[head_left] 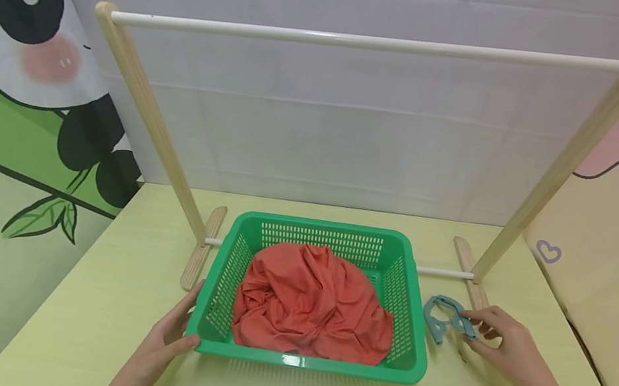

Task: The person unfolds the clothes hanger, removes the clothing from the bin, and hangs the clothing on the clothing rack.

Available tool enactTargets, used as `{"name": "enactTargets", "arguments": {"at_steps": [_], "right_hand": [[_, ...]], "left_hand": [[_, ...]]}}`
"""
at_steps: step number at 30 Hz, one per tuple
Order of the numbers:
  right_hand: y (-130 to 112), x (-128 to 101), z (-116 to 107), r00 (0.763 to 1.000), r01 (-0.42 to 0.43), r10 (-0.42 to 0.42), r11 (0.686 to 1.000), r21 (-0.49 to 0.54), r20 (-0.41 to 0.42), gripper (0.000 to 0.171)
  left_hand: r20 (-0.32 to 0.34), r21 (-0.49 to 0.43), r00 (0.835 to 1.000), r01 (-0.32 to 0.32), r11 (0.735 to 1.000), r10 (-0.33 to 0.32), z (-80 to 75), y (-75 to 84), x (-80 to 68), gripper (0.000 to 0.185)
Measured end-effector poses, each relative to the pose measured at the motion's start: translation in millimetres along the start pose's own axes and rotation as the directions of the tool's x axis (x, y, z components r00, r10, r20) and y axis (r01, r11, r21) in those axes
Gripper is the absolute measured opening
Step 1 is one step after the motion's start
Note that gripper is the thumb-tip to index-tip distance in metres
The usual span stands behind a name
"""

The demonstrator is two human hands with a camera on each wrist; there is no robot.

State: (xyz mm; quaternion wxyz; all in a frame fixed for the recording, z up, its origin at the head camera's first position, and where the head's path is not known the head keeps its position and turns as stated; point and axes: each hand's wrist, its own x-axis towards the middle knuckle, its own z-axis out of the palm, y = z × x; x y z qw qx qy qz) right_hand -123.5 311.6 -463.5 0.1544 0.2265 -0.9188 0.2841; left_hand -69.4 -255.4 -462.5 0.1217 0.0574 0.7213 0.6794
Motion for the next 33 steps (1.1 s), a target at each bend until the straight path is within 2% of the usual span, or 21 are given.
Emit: {"name": "enactTargets", "arguments": {"at_steps": [7,13,20,29,33], "right_hand": [[0.8,5.6,1.2,0.991,0.094,-0.095,0.995,-0.015,-0.096,0.047],[-2.7,8.3,-0.5,0.993,0.055,-0.054,0.998,0.008,-0.104,0.043],[-3.2,12.0,-3.0,0.989,0.033,-0.036,0.999,-0.023,-0.142,0.041],[-5.0,21.9,-6.8,0.982,0.057,-0.058,0.998,-0.009,-0.181,0.051],[-6.7,23.9,-7.5,0.982,0.051,-0.054,0.998,-0.026,-0.183,0.055]], "left_hand": [[0.001,-0.007,1.000,-0.001,1.000,0.001,0.1,-0.8,-0.2,0.073],[0.033,-0.007,0.999,-0.038,0.999,0.038,-0.8,-3.7,0.4,0.073],[0.022,-0.025,0.999,-0.041,0.999,0.041,-0.4,-4.1,0.5,0.073],[0.010,-0.038,1.000,-0.026,0.999,0.026,-0.1,-2.5,-0.2,0.072],[0.034,-0.038,0.998,-0.052,0.998,0.053,-1.7,-5.2,0.1,0.073]]}}
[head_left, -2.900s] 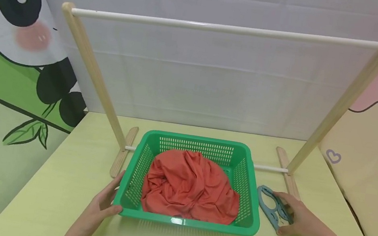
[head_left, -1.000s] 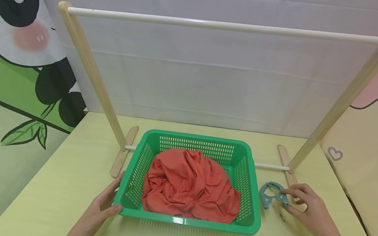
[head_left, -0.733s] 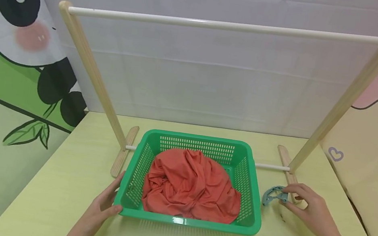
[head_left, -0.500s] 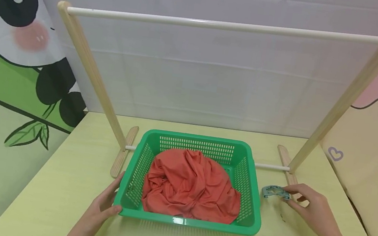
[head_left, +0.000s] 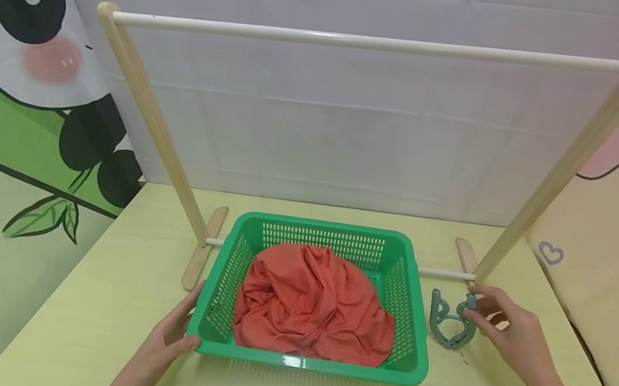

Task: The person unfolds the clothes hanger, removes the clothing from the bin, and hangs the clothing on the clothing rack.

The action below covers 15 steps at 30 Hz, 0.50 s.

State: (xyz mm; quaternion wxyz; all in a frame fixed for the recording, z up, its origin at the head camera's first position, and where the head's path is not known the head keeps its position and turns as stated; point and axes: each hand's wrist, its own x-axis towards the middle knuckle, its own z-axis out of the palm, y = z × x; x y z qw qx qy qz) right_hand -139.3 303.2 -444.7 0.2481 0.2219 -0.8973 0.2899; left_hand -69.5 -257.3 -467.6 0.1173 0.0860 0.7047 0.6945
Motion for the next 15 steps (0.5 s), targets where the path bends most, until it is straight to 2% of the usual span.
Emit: {"name": "enactTargets", "arguments": {"at_steps": [5,9,15], "right_hand": [[-1.0,-0.3,0.2,1.000,-0.025,0.025,0.999,-0.037,0.000,0.057],[-3.2,1.5,-1.8,1.000,-0.023,0.023,0.999,-0.024,-0.010,0.056],[-6.1,10.7,-8.5,0.998,0.002,-0.002,1.000,-0.001,-0.055,0.054]], "left_hand": [[0.018,-0.011,1.000,-0.019,1.000,0.019,-0.7,-2.6,0.3,0.074],[0.012,-0.008,1.000,-0.020,1.000,0.020,0.6,-2.6,0.0,0.074],[-0.038,0.010,0.999,0.025,1.000,-0.025,2.8,-0.7,0.3,0.073]]}}
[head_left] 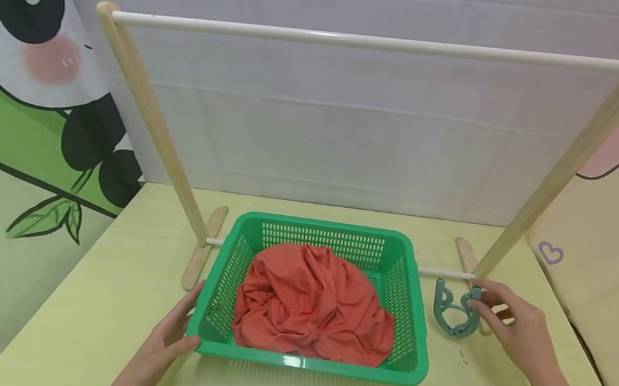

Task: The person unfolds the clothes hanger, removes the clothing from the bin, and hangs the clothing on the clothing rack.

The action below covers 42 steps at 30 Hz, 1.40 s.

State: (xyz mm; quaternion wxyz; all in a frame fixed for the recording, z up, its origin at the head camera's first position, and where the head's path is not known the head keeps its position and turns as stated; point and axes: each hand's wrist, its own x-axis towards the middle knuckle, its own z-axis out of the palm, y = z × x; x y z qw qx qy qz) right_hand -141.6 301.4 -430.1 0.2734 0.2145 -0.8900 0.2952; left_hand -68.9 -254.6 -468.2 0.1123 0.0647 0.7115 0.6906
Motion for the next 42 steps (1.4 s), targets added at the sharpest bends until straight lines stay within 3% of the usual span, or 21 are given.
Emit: {"name": "enactTargets", "arguments": {"at_steps": [8,16,21,27,31,42], "right_hand": [[-9.1,17.3,-9.4,0.993,-0.009,0.014,0.999,0.043,-0.120,0.054],[-45.3,31.5,-21.5,0.980,-0.024,0.046,0.993,0.114,-0.195,0.052],[-71.3,40.3,-26.6,0.955,-0.041,0.083,0.988,0.149,-0.286,0.050],[-103.9,51.9,-23.2,0.912,-0.035,0.113,0.979,0.201,-0.394,0.043],[-126.1,60.4,-21.2,0.909,-0.021,0.105,0.978,0.206,-0.403,0.043],[-161.5,88.6,-12.1,0.932,0.084,0.008,0.967,0.239,-0.362,0.044]], "left_hand": [[-0.027,0.001,0.999,0.031,1.000,-0.031,1.4,2.8,-0.5,0.071],[-0.004,-0.005,1.000,0.009,1.000,-0.009,1.3,0.9,0.1,0.072],[0.018,0.000,0.999,-0.037,0.999,0.037,1.0,0.4,-1.0,0.071],[-0.035,0.004,0.999,-0.011,1.000,0.011,4.5,4.7,-2.1,0.068],[-0.040,-0.006,0.999,-0.010,1.000,0.010,5.3,5.5,-1.0,0.067],[-0.044,-0.011,0.999,-0.018,1.000,0.017,3.1,4.3,0.5,0.066]]}}
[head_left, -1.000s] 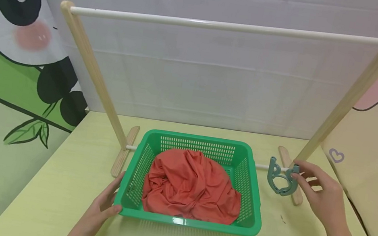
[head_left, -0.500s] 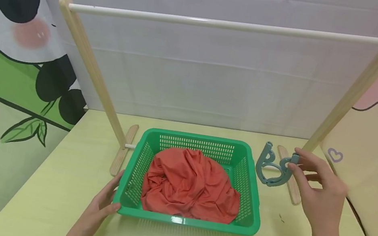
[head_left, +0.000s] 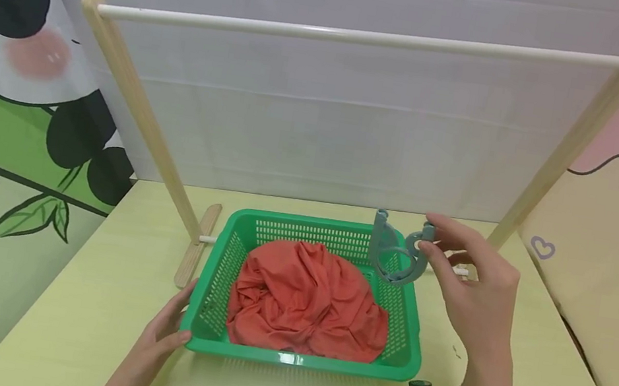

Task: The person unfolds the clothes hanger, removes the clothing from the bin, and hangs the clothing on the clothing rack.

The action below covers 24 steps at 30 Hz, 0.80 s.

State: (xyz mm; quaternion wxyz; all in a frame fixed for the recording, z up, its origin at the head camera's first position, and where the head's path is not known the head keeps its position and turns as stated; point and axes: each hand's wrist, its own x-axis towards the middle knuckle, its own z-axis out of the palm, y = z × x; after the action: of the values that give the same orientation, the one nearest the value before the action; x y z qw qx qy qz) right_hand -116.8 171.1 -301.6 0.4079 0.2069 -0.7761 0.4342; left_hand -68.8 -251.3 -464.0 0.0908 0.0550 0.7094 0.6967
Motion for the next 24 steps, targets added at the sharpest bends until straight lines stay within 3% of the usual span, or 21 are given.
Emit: {"name": "enactTargets", "arguments": {"at_steps": [12,19,24], "right_hand": [[-11.6,5.7,24.0,0.999,0.002,-0.007,0.993,0.122,0.038,0.044],[-16.0,7.5,36.2,0.999,0.033,-0.037,0.987,0.157,0.021,0.043],[-17.8,9.1,47.0,0.998,0.022,-0.034,0.981,0.191,0.060,0.042]], "left_hand": [[-0.006,0.023,0.999,0.044,0.999,-0.043,-0.4,4.0,0.4,0.065],[0.010,0.027,1.000,0.026,0.999,-0.026,-1.6,4.8,-0.3,0.065],[0.013,0.024,1.000,0.021,0.999,-0.021,-1.7,4.7,-0.5,0.065]]}}
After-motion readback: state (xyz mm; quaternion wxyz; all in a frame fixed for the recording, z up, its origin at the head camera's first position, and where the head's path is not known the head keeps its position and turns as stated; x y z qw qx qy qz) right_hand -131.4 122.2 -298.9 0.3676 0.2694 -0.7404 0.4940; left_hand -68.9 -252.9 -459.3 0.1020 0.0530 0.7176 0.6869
